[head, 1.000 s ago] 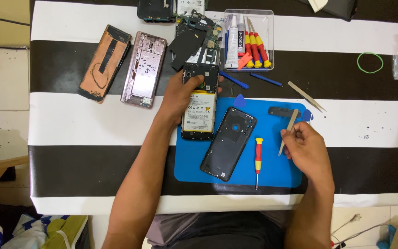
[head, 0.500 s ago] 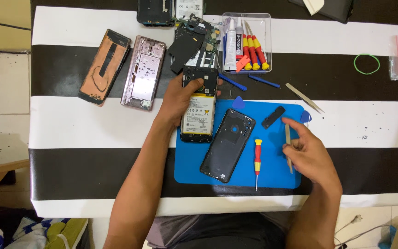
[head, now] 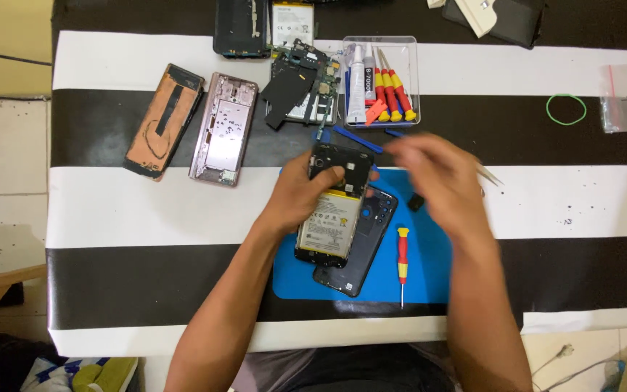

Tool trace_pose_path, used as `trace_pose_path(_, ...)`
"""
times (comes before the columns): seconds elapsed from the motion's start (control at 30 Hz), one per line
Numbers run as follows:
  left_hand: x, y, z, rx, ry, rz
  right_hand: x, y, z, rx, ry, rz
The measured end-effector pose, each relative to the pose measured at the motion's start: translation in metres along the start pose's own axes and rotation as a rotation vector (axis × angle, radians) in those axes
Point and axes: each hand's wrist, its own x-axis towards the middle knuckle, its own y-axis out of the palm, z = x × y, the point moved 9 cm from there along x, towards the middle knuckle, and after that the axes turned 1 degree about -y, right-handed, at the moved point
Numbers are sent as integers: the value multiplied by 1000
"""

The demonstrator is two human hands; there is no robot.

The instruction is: Repairing internal components of a smartphone using a screwdriver and tweezers

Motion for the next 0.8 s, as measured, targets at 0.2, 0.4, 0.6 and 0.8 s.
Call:
trace_pose_path(0.2,8,3,24,99,-46,13,22,66,-11,275,-40,201)
trace_pose_path(0.4,2,9,19,100,-28,72,22,65,-36,310,-76,321)
trace_pose_path(0.6,1,16,13,85,-12,91,24,66,-48,356,-72,369)
trace_pose_path(0.8,-7,20,2,-61,-38,48,16,60,-31,315,-81,328)
